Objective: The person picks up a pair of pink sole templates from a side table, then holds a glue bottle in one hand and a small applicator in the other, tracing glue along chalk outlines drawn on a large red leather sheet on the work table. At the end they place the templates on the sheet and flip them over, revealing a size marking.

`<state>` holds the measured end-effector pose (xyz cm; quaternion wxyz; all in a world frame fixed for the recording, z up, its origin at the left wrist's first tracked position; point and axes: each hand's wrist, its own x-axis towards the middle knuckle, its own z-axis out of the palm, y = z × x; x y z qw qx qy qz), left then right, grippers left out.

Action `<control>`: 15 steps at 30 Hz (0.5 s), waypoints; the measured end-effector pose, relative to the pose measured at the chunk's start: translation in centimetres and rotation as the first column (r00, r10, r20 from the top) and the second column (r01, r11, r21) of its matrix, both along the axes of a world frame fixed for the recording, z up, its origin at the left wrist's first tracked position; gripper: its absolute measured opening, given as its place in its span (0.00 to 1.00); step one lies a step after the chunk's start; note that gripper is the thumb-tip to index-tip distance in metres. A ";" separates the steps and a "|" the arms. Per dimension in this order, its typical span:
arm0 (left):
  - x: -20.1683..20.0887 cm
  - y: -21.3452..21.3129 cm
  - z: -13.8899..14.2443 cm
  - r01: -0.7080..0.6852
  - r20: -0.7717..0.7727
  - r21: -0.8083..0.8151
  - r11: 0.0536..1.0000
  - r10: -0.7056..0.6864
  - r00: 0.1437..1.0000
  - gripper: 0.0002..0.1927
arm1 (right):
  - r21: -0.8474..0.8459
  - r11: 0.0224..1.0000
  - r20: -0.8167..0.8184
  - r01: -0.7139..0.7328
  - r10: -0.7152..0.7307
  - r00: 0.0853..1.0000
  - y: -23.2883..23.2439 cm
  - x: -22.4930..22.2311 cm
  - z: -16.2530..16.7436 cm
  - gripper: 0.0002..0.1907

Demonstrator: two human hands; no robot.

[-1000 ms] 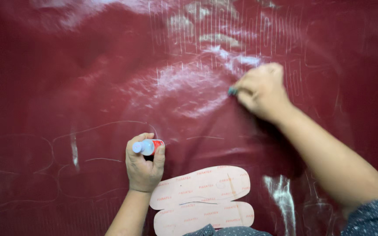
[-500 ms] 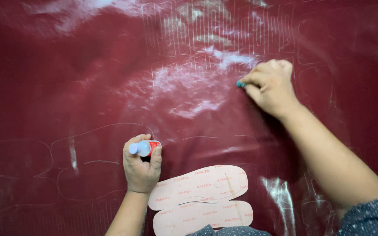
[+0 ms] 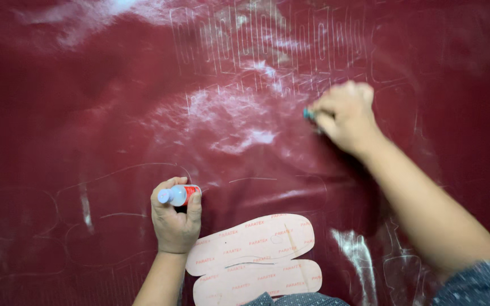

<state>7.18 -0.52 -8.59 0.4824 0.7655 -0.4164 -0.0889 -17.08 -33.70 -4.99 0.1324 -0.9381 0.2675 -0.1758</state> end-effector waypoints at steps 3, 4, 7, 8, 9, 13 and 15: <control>0.0 -0.2 -0.2 -0.012 0.018 0.018 1.000 0.012 1.000 0.26 | 0.051 0.996 -0.018 -0.076 0.077 0.997 2.4 -1.4 0.4 0.04; 0.0 -0.2 -0.2 -0.009 0.031 0.012 1.000 0.009 0.999 0.26 | 0.047 0.996 -0.025 -0.071 0.072 0.997 2.4 -1.3 0.5 0.03; 0.0 0.0 -0.2 0.004 0.046 0.005 1.000 -0.005 0.999 0.26 | 0.006 1.000 -0.010 -0.006 0.006 1.000 0.6 0.7 0.4 0.02; 0.1 0.1 -0.2 0.010 0.037 -0.001 1.000 -0.010 0.999 0.26 | -0.016 1.000 0.004 0.023 -0.023 1.000 -0.1 1.4 0.4 0.03; 0.1 0.1 -0.1 0.017 0.029 -0.007 1.000 -0.017 0.999 0.26 | -0.018 0.999 0.012 0.033 -0.032 0.999 -0.4 1.7 0.4 0.02; 0.0 -0.1 -0.1 0.005 0.018 -0.007 1.000 -0.005 1.000 0.26 | 0.022 1.000 -0.035 0.000 0.001 0.999 1.0 0.2 0.8 0.01; 0.0 -0.2 -0.1 0.001 0.010 -0.008 1.000 -0.001 1.000 0.26 | 0.073 0.997 -0.077 -0.002 0.008 0.997 1.9 -1.3 1.2 0.02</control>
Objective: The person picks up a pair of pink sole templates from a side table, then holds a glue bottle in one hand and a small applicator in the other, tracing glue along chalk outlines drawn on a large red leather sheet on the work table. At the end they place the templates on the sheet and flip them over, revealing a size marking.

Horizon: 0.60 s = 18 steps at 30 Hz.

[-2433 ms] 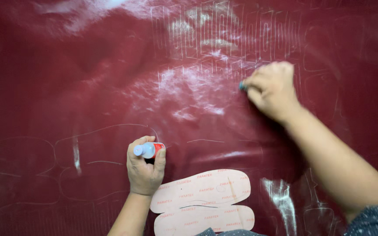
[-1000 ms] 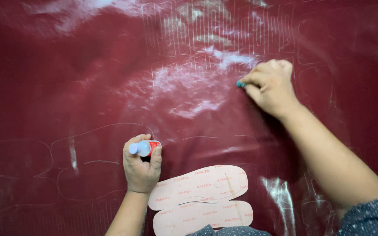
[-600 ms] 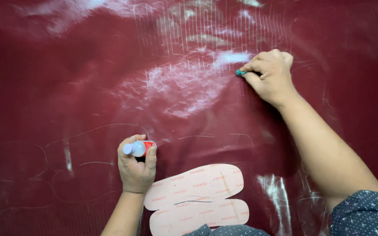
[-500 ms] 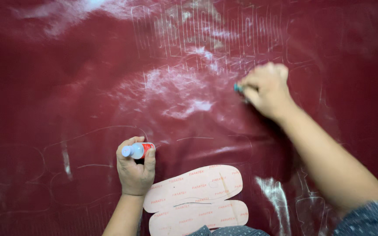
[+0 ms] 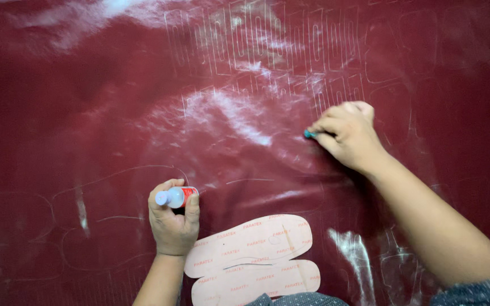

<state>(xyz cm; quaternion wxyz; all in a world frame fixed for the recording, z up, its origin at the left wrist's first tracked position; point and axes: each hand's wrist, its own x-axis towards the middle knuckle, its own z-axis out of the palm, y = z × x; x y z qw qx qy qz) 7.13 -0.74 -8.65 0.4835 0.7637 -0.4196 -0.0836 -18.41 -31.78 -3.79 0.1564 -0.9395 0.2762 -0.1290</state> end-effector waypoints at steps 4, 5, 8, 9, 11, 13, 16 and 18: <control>-0.1 0.1 0.1 -0.006 0.025 0.027 1.000 0.006 1.000 0.26 | -0.002 0.994 -0.016 0.109 -0.109 0.994 -1.8 0.3 0.0 0.03; -0.1 0.2 0.2 -0.003 0.036 0.036 0.999 0.002 0.999 0.26 | -0.025 0.989 -0.010 0.143 -0.143 0.990 -2.8 1.0 -0.1 0.03; 0.1 0.1 0.3 -0.002 0.041 0.037 0.999 0.001 0.999 0.26 | -0.019 0.989 0.080 0.144 -0.142 0.987 -3.5 2.0 -0.3 0.02; 0.1 0.0 0.3 0.000 0.031 0.036 0.999 -0.001 1.000 0.26 | -0.045 0.992 0.054 0.118 -0.116 0.992 -3.0 1.8 -0.3 0.02; 0.1 -0.2 0.3 0.000 0.063 0.029 1.000 -0.001 0.998 0.26 | -0.105 0.993 0.005 0.059 -0.059 0.998 -0.4 0.3 -0.2 0.01; 0.0 -0.2 0.4 -0.004 0.074 0.024 1.000 0.002 0.997 0.26 | -0.055 0.998 -0.009 0.016 -0.017 1.000 2.7 -2.0 0.1 0.03; -0.1 -0.1 0.7 -0.008 0.078 0.034 0.999 0.005 0.997 0.26 | -0.017 0.997 0.023 0.075 -0.075 0.997 4.3 -3.6 0.3 0.05; -0.1 -0.2 0.8 -0.016 0.108 0.037 0.999 0.012 0.994 0.25 | -0.059 0.990 0.057 0.128 -0.125 0.991 3.8 -3.1 0.1 0.05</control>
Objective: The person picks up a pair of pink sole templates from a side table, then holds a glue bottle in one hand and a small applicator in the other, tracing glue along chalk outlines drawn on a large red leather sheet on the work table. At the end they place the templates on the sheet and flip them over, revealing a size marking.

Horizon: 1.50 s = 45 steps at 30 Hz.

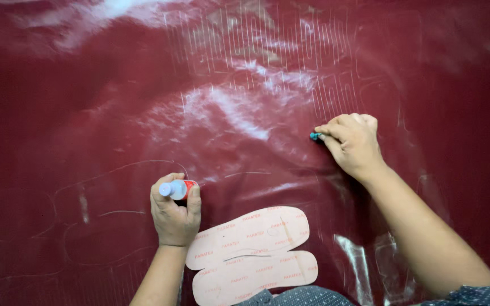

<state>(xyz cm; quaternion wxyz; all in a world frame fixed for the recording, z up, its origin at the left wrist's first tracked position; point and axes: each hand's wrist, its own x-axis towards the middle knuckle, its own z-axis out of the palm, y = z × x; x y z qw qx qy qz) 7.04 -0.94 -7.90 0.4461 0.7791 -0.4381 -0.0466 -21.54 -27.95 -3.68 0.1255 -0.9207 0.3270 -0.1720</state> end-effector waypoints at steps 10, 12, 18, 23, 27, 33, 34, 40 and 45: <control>0.1 0.2 -0.7 -0.025 0.008 0.019 1.000 0.025 1.000 0.26 | -0.054 0.997 0.233 0.062 -0.048 0.971 -5.0 5.3 -2.1 0.06; 0.2 0.2 -1.0 -0.038 -0.005 0.016 0.999 0.038 0.999 0.27 | -0.011 1.000 0.230 0.011 -0.008 0.973 -4.5 4.1 -1.7 0.08; 0.2 0.2 -1.2 -0.025 -0.010 0.005 1.000 0.025 1.000 0.26 | -0.015 0.996 0.156 -0.083 0.085 0.984 -3.2 2.4 -0.5 0.11; 0.3 0.2 -1.2 -0.029 -0.008 0.017 0.999 0.029 1.000 0.27 | -0.030 0.998 0.130 -0.062 0.066 0.989 -4.2 3.3 -0.7 0.04; 0.3 0.1 -1.3 -0.043 -0.013 0.035 0.998 0.044 0.999 0.26 | -0.073 0.993 0.025 -0.089 0.091 0.996 -1.8 1.1 -0.3 0.04; 0.1 -0.1 -1.1 -0.029 -0.010 0.022 0.999 0.029 1.000 0.25 | -0.171 0.985 0.079 0.028 -0.014 0.997 -3.5 2.9 -1.4 0.05; 0.1 0.0 -1.0 -0.027 -0.008 0.028 0.999 0.027 1.000 0.25 | -0.172 0.985 0.084 0.029 -0.015 0.996 -4.9 3.8 -1.6 0.05; 0.3 -0.1 -1.0 -0.029 0.012 0.023 0.999 0.029 1.000 0.26 | -0.238 0.968 0.022 -0.074 0.082 0.996 -3.6 2.7 -0.8 0.09; 0.2 -0.1 -1.2 -0.032 0.026 0.041 0.999 0.031 0.999 0.26 | -0.216 0.976 0.026 -0.043 0.050 0.998 -1.1 0.4 0.1 0.08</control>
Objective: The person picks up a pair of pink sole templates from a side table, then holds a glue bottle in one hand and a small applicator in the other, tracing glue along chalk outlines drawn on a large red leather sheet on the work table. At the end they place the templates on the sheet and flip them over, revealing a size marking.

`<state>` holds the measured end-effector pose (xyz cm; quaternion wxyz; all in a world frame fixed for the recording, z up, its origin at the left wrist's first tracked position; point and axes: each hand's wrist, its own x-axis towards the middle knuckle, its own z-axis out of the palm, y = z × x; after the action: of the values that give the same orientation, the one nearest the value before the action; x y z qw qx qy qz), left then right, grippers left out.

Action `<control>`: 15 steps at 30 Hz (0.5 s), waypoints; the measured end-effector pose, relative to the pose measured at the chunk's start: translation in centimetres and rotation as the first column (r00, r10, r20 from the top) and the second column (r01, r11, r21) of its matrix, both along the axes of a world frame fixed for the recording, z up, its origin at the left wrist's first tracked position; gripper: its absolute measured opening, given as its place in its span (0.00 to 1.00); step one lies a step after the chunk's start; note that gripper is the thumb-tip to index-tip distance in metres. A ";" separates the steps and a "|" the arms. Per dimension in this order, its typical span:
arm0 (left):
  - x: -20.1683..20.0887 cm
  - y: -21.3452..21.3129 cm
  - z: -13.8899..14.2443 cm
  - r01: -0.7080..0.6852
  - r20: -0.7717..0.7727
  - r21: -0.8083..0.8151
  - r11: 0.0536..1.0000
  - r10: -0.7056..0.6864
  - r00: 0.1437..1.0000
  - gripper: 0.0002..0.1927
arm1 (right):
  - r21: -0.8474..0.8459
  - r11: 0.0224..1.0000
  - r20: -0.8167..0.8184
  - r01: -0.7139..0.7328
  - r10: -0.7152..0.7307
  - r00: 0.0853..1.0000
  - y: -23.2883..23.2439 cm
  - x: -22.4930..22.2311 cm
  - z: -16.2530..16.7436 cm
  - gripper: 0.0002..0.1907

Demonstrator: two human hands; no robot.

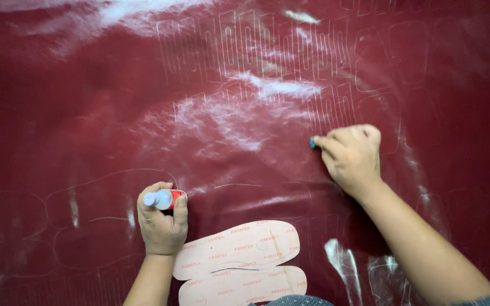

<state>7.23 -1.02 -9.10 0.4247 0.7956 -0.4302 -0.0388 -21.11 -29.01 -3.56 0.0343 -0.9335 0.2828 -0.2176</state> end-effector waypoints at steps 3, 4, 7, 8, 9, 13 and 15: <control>0.1 0.0 0.1 0.008 -0.009 -0.014 1.000 -0.008 1.000 0.26 | -0.050 0.998 0.002 0.043 -0.043 0.999 -3.8 2.1 -0.5 0.08; 0.1 0.1 0.2 0.009 -0.005 -0.015 1.000 -0.009 1.000 0.26 | -0.057 0.997 0.031 0.051 -0.050 0.998 -4.9 2.8 -0.6 0.07; 0.1 -0.1 0.3 0.013 -0.008 -0.016 1.000 -0.013 1.000 0.26 | -0.115 0.992 -0.025 0.045 -0.048 0.999 -4.8 3.0 -0.6 0.08; 0.0 -0.1 0.3 0.007 -0.015 -0.013 1.000 -0.008 1.000 0.26 | -0.141 0.989 -0.068 0.031 -0.041 0.997 -4.1 2.7 -0.5 0.09; 0.0 -0.1 0.3 0.002 -0.024 -0.008 1.000 -0.002 1.000 0.25 | -0.153 0.988 -0.063 -0.009 0.000 0.998 -2.7 2.0 -0.4 0.08; -0.1 -0.3 0.2 -0.004 -0.014 -0.008 1.000 0.004 1.000 0.26 | -0.143 0.987 -0.054 -0.071 0.064 0.996 -0.3 0.8 -0.2 0.09; -0.1 -0.2 0.3 0.006 -0.009 -0.018 1.000 -0.006 1.000 0.26 | -0.141 0.989 -0.049 -0.035 0.029 0.998 -1.5 1.7 -0.4 0.08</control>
<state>7.17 -1.24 -8.81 0.4337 0.7903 -0.4309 -0.0395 -19.46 -30.55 -3.98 -0.0353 -0.9429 0.2524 -0.2144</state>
